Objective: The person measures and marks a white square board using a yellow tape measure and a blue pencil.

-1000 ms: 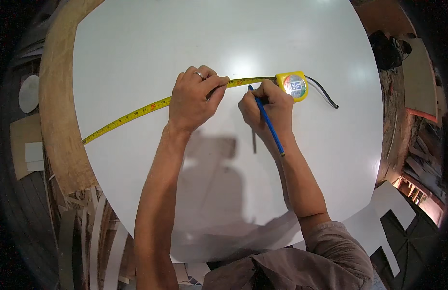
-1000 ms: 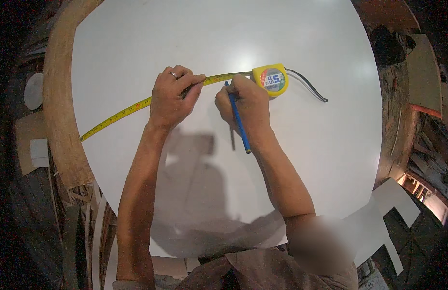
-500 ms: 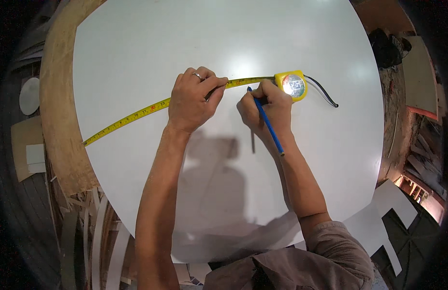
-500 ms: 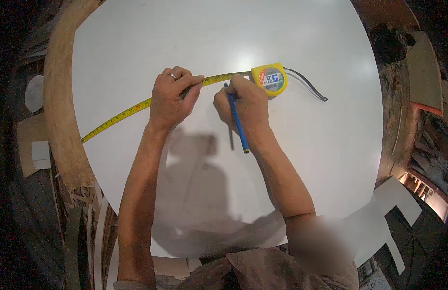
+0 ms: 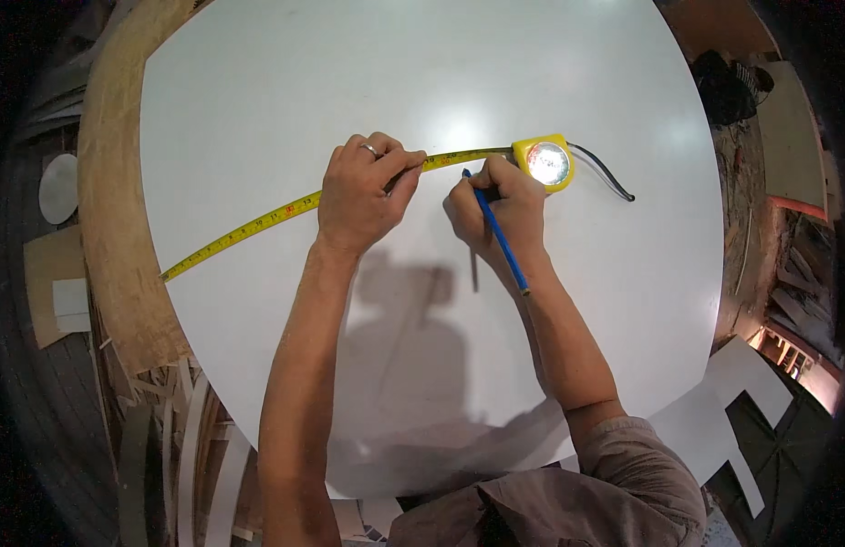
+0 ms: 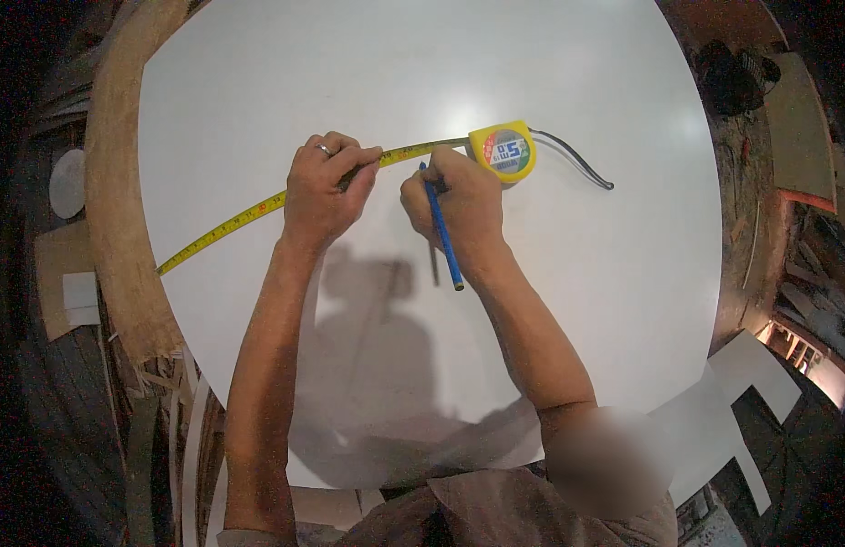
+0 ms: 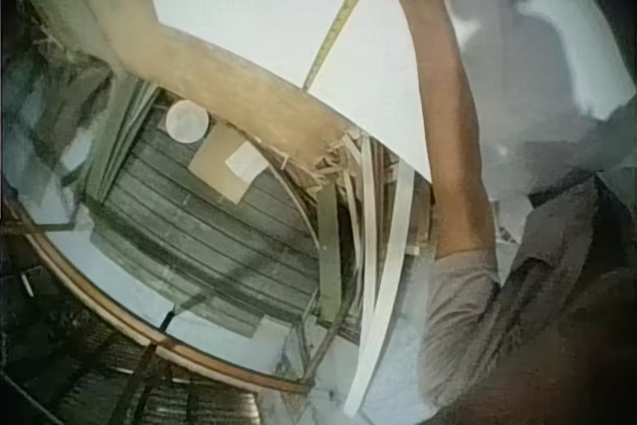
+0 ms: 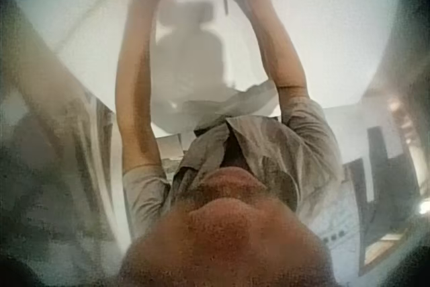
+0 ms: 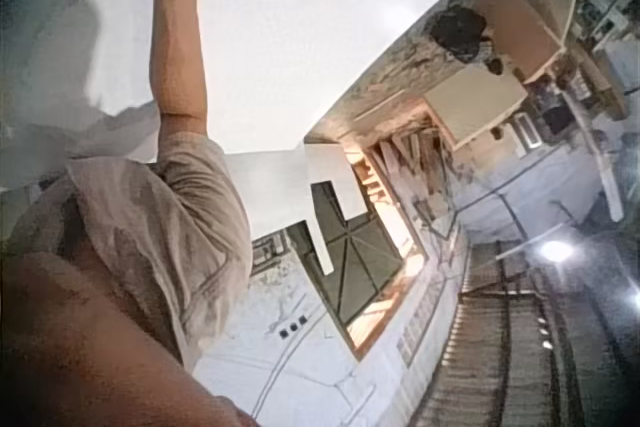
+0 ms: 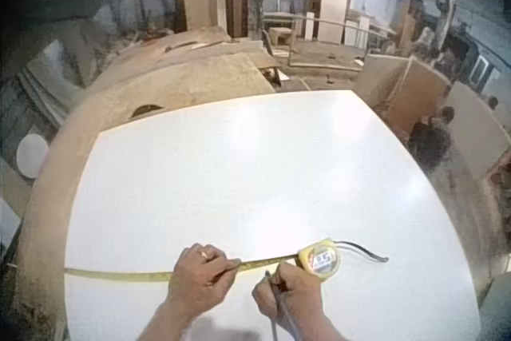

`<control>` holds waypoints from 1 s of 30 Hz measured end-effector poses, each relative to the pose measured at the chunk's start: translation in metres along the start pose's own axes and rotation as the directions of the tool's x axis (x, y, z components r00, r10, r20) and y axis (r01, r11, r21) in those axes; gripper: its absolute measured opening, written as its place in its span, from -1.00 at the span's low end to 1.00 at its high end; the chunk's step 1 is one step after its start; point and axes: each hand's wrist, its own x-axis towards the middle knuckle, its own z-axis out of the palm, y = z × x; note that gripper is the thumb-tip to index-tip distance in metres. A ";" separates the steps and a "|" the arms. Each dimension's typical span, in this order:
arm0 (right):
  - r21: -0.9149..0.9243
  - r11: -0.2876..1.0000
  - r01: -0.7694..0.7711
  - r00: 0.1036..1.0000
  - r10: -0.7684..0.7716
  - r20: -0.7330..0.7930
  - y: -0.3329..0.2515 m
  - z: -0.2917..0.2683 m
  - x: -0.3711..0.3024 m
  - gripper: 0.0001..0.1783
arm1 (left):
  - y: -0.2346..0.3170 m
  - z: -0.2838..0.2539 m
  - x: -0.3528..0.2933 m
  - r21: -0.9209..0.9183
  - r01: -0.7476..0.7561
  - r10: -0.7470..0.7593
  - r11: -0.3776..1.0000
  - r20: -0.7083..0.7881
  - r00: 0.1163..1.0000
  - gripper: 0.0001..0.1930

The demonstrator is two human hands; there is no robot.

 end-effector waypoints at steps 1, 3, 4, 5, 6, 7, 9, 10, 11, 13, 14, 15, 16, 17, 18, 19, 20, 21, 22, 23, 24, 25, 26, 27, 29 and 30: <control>-0.004 1.000 -0.012 1.000 0.012 0.004 0.003 0.000 -0.001 -0.70 | 0.001 0.000 0.000 -0.005 -0.001 0.001 1.000 -0.004 1.000 -0.89; -0.030 0.999 -0.026 0.999 0.027 0.026 0.005 -0.002 -0.001 -0.72 | 0.004 -0.001 0.002 -0.016 -0.005 0.004 1.000 -0.012 1.000 -0.86; -0.041 0.999 -0.029 0.999 0.030 0.037 0.004 -0.002 -0.001 -0.73 | 0.004 -0.001 0.003 -0.013 -0.005 0.005 1.000 -0.014 1.000 -0.86; 0.014 1.000 0.005 0.999 -0.005 -0.037 0.005 -0.002 -0.002 -0.75 | 0.005 -0.001 0.003 -0.011 -0.006 0.006 1.000 -0.017 1.000 -0.87; 0.067 0.997 0.044 0.993 -0.036 -0.114 0.006 -0.002 -0.004 -0.77 | 0.006 -0.001 0.003 -0.009 -0.009 0.009 1.000 -0.021 1.000 -0.87; 0.120 0.989 0.090 0.980 -0.066 -0.189 0.003 -0.001 -0.007 -0.79 | 0.005 -0.002 0.002 -0.001 -0.010 0.010 1.000 -0.015 1.000 -0.89; 0.230 0.959 0.166 0.952 -0.095 -0.290 0.000 -0.011 -0.022 -0.89 | 0.003 -0.004 -0.001 0.016 -0.014 0.014 1.000 -0.006 1.000 -0.92; 0.197 0.944 0.266 0.931 -0.199 -0.305 0.012 -0.017 -0.025 -0.85 | 0.003 -0.001 0.000 0.011 -0.019 0.019 1.000 -0.010 1.000 -0.93; 0.053 0.921 0.386 0.885 -0.354 -0.302 0.011 -0.024 -0.019 -0.80 | 0.003 -0.001 -0.001 0.014 -0.019 0.020 1.000 -0.013 1.000 -0.94; -0.234 0.778 0.583 0.745 -0.626 -0.230 0.008 -0.038 0.002 -0.70 | 0.003 -0.002 -0.004 0.016 -0.021 0.021 1.000 -0.028 0.999 -0.95; -0.323 0.760 0.565 0.766 -0.628 -0.137 0.002 -0.046 0.010 -0.70 | 0.005 -0.002 -0.003 0.012 -0.022 0.023 1.000 -0.043 0.999 -0.96; -0.410 0.730 0.546 0.788 -0.614 -0.044 -0.005 -0.052 0.018 -0.70 | 0.006 -0.003 -0.003 0.008 -0.024 0.024 1.000 -0.055 0.998 -0.96; -0.491 0.690 0.531 0.806 -0.590 0.043 -0.009 -0.057 0.025 -0.70 | 0.006 -0.005 -0.004 0.014 -0.019 0.020 1.000 -0.062 0.998 -0.95; -0.416 0.766 0.490 0.869 -0.471 0.156 -0.004 -0.064 0.030 -0.76 | 0.011 -0.005 -0.001 0.004 -0.025 0.025 1.000 -0.068 0.997 -0.94; -0.408 0.788 0.461 0.887 -0.424 0.182 0.001 -0.069 0.029 -0.77 | 0.016 -0.004 0.002 -0.008 -0.032 0.031 0.999 -0.072 0.997 -0.93; -0.397 0.810 0.432 0.902 -0.378 0.209 0.000 -0.069 0.027 -0.77 | 0.016 -0.001 0.002 -0.004 -0.046 0.046 0.999 -0.086 0.995 -0.94; -0.381 0.830 0.407 0.911 -0.338 0.236 -0.002 -0.068 0.027 -0.77 | 0.015 -0.002 0.003 0.009 -0.059 0.060 0.998 -0.106 0.993 -0.95; -0.375 0.835 0.402 0.911 -0.325 0.253 -0.001 -0.068 0.025 -0.74 | 0.014 -0.003 0.002 0.020 -0.074 0.076 0.997 -0.124 0.989 -0.95; -0.429 0.815 0.389 0.919 -0.312 0.241 -0.005 -0.062 0.017 -0.76 | 0.013 -0.005 0.001 0.042 -0.066 0.070 0.997 -0.112 0.991 -0.95; -0.447 0.814 0.371 0.926 -0.292 0.238 -0.012 -0.058 0.007 -0.76 | 0.014 -0.008 0.000 0.059 -0.068 0.073 0.996 -0.096 0.993 -0.94; -0.464 0.813 0.352 0.934 -0.271 0.233 -0.020 -0.054 -0.006 -0.76 | 0.017 -0.009 -0.001 0.077 -0.070 0.076 0.995 -0.080 0.994 -0.93; -0.487 0.815 0.314 0.948 -0.245 0.202 -0.025 -0.043 -0.021 -0.76 | 0.016 -0.012 -0.010 0.087 -0.098 0.106 0.991 -0.087 0.991 -0.92; -0.516 0.809 0.282 0.959 -0.228 0.166 -0.032 -0.037 -0.035 -0.77 | 0.018 -0.014 -0.018 0.094 -0.132 0.142 0.987 -0.106 0.984 -0.91; -0.550 0.795 0.257 0.966 -0.204 0.156 -0.039 -0.032 -0.052 -0.78 | 0.021 -0.016 -0.026 0.103 -0.162 0.175 0.981 -0.135 0.975 -0.90; -0.547 0.805 0.230 0.973 -0.201 0.113 -0.043 -0.030 -0.093 -0.81 | 0.038 -0.010 -0.061 0.065 -0.163 0.169 0.984 -0.099 0.981 -0.88; -0.540 0.812 0.223 0.975 -0.201 0.100 -0.048 -0.026 -0.108 -0.79 | 0.044 -0.013 -0.074 0.067 -0.188 0.194 0.980 -0.111 0.975 -0.88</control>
